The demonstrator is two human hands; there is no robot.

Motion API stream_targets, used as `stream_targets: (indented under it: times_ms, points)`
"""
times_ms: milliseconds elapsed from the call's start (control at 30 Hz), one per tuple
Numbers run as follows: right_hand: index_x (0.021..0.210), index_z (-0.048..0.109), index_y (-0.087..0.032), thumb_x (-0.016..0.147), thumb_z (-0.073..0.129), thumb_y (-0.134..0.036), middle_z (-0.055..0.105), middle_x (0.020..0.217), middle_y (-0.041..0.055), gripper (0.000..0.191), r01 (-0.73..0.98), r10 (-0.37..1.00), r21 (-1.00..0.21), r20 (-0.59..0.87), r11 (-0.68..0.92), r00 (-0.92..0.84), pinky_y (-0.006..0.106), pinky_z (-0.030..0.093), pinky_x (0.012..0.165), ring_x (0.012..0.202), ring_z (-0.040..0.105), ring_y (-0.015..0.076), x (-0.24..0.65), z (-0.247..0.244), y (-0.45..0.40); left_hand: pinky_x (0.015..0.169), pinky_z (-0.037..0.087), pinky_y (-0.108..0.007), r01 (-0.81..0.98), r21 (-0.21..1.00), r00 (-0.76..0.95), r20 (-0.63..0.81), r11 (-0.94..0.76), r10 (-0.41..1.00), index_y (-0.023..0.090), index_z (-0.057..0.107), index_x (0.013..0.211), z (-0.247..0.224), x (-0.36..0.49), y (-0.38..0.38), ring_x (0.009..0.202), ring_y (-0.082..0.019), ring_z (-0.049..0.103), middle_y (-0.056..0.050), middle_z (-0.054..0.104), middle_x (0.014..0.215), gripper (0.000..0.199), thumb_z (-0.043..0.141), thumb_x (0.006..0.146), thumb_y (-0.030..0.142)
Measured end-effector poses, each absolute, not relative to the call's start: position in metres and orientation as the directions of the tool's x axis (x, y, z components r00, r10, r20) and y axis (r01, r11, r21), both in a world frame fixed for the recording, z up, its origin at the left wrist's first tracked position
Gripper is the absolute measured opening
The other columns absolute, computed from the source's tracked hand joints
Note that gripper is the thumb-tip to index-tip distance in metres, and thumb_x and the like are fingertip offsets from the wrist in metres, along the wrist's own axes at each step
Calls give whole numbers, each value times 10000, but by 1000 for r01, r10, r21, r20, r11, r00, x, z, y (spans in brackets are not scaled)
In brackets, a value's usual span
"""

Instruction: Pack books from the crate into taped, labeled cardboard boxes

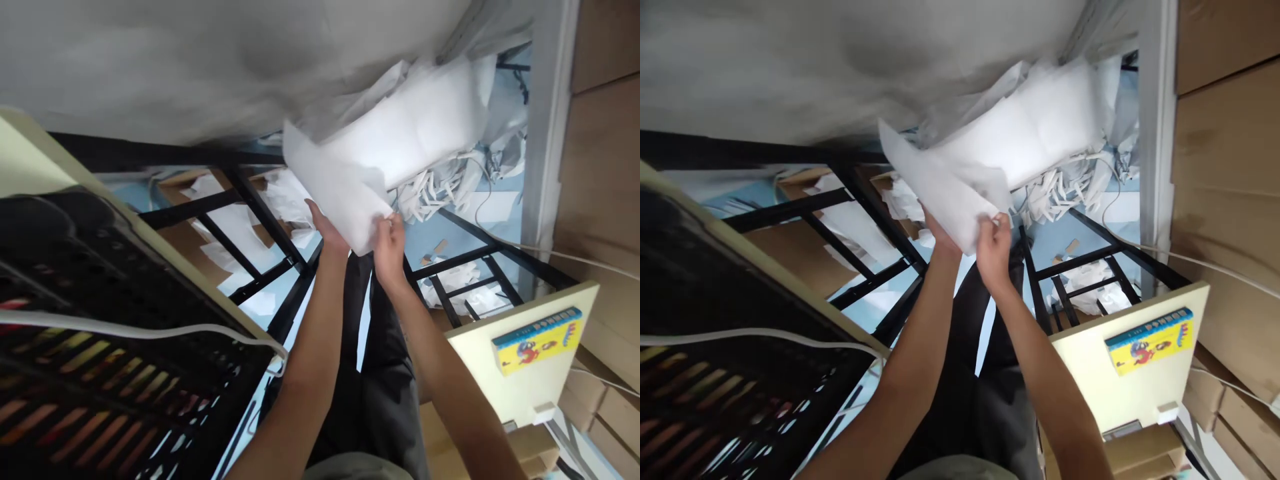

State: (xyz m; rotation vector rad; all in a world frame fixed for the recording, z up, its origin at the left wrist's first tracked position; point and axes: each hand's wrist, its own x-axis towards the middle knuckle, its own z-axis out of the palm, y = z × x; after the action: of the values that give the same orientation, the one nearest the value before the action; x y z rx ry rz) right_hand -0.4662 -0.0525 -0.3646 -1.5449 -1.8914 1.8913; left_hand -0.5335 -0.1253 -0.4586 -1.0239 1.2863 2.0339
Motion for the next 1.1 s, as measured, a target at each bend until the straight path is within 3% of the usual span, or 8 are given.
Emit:
stream_targets:
  times_ms: [100,200,333,467,633,833,967,1100]
  points:
    - [985,468,-295,1033,575,-612,561,794,-45,338,558,726,-739,-610,-378,-317,276,542,666,739,607,177,-455,-363,-37,1095,670,-526,-793,452,-550,-819,-408,162,226,794,1209,-430,-543,-117,1414,-419,716,-168,834,1192,860,587,904,1004]
    - [983,450,-305,990,630,-641,491,728,-89,381,499,715,-724,-649,-476,-258,239,486,595,644,538,145,-450,-363,-28,1093,671,-523,-812,459,-543,-820,-359,180,226,801,1252,-410,-547,-108,1411,-433,718,-163,839,1168,829,678,891,962]
    - [942,445,-310,972,694,-624,459,688,-106,402,412,691,-779,-618,-473,-374,216,467,572,599,495,127,-451,-352,-22,1112,666,-512,-812,481,-561,-801,-330,212,215,804,1250,-399,-551,-93,1404,-445,731,-137,847,1152,622,792,953,762]
    - [908,423,-307,987,708,-648,506,709,-88,451,378,648,-812,-583,-444,-490,223,575,649,672,589,134,-453,-340,-15,1132,658,-502,-834,434,-530,-801,-339,278,198,802,1239,-400,-556,-78,1395,-420,748,-119,841,1162,439,847,985,554]
    - [906,508,-294,1008,673,-669,655,818,-30,422,438,611,-801,-596,-407,-522,265,652,757,822,709,163,-447,-337,-7,1142,648,-492,-866,383,-477,-827,-321,298,218,800,1219,-415,-554,-74,1390,-399,747,-138,842,1185,395,853,996,539]
    - [1193,699,-316,1050,636,-545,763,992,10,278,448,578,-834,-548,-321,-605,345,694,872,975,782,202,-441,-336,-7,1028,684,-436,-862,432,-497,-823,-263,277,215,804,1157,-435,-549,-81,1230,-369,807,-121,848,1064,380,848,1005,561]
    - [1478,630,-341,1060,667,-489,782,1334,75,445,424,543,-882,-462,-204,-701,427,699,1022,1237,783,246,-441,-330,-10,923,695,-372,-860,449,-507,-809,-244,298,198,801,1083,-443,-548,-81,1122,-335,832,-105,825,929,428,829,1008,619]
    - [1520,604,-340,1032,748,-474,752,1455,91,526,420,516,-891,-444,-170,-732,455,680,1111,1346,753,256,-441,-325,-12,921,698,-391,-850,466,-520,-816,-244,252,218,800,1103,-446,-548,-81,1092,-338,836,-103,827,945,462,848,978,660]
